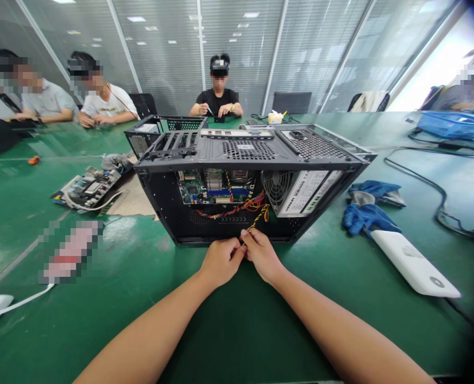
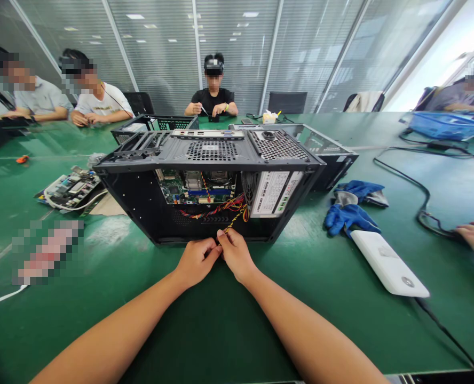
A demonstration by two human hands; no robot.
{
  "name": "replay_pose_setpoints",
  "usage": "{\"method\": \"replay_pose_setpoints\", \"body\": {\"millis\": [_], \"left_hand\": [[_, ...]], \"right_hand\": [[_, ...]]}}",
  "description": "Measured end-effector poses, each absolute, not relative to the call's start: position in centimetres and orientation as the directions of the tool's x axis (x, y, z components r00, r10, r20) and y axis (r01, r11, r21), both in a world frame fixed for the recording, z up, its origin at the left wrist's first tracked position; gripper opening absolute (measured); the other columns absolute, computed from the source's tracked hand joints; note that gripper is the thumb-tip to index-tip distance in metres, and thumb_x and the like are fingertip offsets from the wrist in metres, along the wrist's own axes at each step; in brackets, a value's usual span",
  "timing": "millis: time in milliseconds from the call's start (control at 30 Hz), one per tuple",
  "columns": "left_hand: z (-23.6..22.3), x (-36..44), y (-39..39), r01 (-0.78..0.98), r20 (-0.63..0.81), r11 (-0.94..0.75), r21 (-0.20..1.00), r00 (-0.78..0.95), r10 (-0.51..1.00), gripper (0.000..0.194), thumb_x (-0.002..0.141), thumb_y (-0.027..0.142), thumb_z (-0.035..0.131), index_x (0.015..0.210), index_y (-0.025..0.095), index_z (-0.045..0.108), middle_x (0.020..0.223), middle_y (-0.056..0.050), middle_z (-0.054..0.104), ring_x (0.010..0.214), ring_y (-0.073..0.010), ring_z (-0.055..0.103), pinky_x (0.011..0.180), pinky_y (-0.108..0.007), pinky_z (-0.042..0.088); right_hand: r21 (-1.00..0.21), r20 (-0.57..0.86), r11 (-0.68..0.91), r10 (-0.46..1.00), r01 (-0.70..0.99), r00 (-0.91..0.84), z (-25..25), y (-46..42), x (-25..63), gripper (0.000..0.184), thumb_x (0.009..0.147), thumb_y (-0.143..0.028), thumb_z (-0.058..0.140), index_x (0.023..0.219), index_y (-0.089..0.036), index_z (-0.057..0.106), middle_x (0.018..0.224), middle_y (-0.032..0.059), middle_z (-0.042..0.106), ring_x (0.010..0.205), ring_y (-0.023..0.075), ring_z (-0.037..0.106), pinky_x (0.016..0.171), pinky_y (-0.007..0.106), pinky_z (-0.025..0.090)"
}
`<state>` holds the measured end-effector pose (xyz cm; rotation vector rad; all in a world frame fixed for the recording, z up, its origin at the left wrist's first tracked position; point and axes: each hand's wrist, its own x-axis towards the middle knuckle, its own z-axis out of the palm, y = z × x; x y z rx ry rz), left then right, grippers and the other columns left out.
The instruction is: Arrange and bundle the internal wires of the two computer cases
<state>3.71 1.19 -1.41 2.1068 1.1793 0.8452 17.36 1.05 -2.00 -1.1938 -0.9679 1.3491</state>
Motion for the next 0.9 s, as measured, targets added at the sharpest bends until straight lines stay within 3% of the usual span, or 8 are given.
{"method": "replay_pose_setpoints", "body": {"millis": [467, 733, 900], "left_hand": [[-1.0, 3.5, 1.2, 0.533, 0.203, -0.451, 0.716, 0.459, 0.865, 0.033, 0.099, 0.029, 0.039, 0.07, 0.019, 0.053, 0.061, 0.002, 0.057, 0.056, -0.0115, 0.053, 0.059, -0.023, 0.035], [-1.0, 3.7, 1.2, 0.521, 0.256, -0.457, 0.721, 0.413, 0.874, 0.029, 0.095, 0.027, 0.049, 0.067, 0.018, 0.052, 0.06, 0.003, 0.055, 0.056, -0.0102, 0.048, 0.058, -0.024, 0.033], [-1.4, 3.7, 1.2, 0.487, 0.276, -0.432, 0.759, 0.361, 0.891, 0.015, 0.088, 0.025, 0.058, 0.075, 0.019, 0.057, 0.065, 0.003, 0.059, 0.059, -0.0108, 0.054, 0.06, -0.023, 0.039]], "right_hand": [[-0.981, -0.107, -0.101, 0.994, -0.166, 0.024, -2.1, 0.9, 17.5, 0.048, 0.077, -0.063, 0.065, 0.068, -0.024, 0.038, 0.05, -0.0099, 0.03, 0.043, 0.0073, 0.027, 0.041, 0.024, 0.022], [-0.998, -0.065, -0.064, 0.992, -0.013, 0.104, -2.9, 0.9, 17.7, 0.049, 0.079, -0.066, 0.06, 0.064, -0.024, 0.039, 0.047, -0.0073, 0.033, 0.043, 0.0094, 0.03, 0.04, 0.025, 0.024], [-0.998, -0.065, -0.064, 0.991, -0.007, 0.114, -2.9, 1.0, 17.7, 0.048, 0.079, -0.064, 0.061, 0.063, -0.024, 0.041, 0.048, -0.0065, 0.034, 0.044, 0.0098, 0.031, 0.041, 0.026, 0.025]]}}
